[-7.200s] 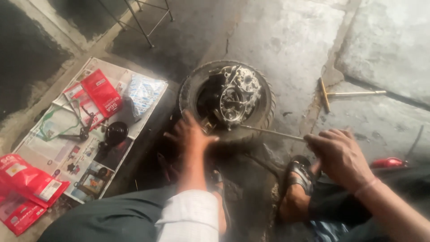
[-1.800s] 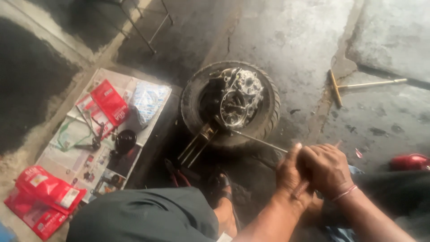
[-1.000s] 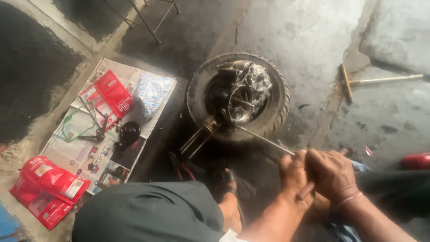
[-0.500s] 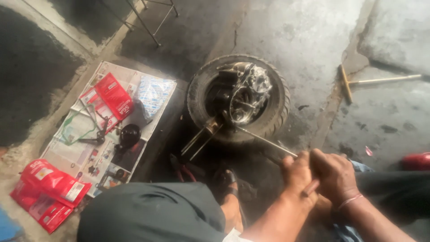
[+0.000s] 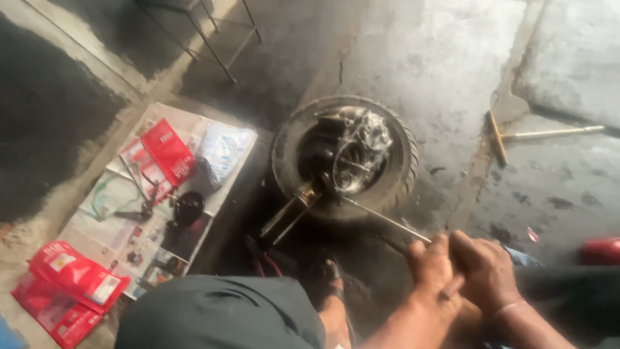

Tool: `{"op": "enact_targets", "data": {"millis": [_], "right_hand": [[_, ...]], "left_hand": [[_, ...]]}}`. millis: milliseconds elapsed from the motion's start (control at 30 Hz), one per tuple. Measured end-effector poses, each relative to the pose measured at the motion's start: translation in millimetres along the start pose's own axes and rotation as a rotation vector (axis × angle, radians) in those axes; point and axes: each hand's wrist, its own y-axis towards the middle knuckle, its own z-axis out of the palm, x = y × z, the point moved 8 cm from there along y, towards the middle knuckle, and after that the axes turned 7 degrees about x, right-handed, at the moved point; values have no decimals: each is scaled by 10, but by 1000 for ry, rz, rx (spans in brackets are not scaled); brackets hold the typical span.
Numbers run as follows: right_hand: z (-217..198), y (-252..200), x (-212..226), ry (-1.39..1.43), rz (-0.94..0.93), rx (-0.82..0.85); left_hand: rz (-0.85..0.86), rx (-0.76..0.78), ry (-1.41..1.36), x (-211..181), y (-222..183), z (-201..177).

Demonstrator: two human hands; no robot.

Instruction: A person is using a T-handle wrench and other tools to work on a motorcycle engine component on a tire stand.

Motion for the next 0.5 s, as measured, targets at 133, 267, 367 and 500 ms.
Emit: {"op": "enact_targets", "data": {"millis": [133, 267, 367, 500], "right_hand": [[121, -136, -127, 40, 109, 41], [5, 163, -27, 84, 146, 135], [-139, 188, 280, 111, -6, 190], [-627, 297, 613, 35, -246, 123]], "left_hand": [[12, -34, 43, 53, -55, -251], [119, -2, 93, -194, 159, 8], [136, -42, 37, -368, 324, -148], [130, -85, -166, -854, 488, -102]]}}
